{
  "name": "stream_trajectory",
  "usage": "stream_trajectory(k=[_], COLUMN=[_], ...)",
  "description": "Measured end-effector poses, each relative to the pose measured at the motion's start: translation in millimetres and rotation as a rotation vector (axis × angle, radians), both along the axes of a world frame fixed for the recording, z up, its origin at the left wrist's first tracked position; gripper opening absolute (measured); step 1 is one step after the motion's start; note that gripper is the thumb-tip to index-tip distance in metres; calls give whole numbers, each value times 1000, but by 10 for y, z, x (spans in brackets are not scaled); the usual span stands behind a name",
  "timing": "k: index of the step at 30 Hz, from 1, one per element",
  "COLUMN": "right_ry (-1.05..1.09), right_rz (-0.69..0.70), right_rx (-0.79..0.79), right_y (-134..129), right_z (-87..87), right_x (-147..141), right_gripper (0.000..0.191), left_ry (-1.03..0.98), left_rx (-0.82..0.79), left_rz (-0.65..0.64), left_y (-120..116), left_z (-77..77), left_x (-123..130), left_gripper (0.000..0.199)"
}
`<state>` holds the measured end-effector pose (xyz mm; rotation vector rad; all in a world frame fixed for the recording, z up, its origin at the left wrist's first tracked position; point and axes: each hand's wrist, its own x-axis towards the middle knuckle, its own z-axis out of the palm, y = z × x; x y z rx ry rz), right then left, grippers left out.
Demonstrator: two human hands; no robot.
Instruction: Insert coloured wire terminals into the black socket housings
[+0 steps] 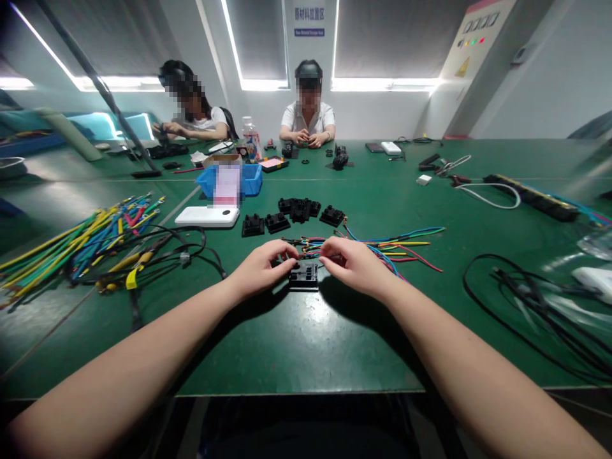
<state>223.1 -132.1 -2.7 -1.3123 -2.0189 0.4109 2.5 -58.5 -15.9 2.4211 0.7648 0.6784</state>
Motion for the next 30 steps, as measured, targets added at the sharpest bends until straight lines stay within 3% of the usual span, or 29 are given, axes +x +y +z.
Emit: stream_trajectory(k=[7,19,30], right_ry=[-125,-56,-19], right_rz=[69,101,143], right_rx=[-9,-25,-108], right_y=[-62,-82,-31], right_z=[-38,-37,-151], right_x=[17,-90,-93], right_gripper=[7,4,2], left_ry=[-33,-32,26], left_rx=[-58,-6,56], left_rz=[-10,-41,-77], left_y=[-13,-14,29], left_z=[21,36,19], left_x=[-8,-17,-40], left_gripper=[16,14,15])
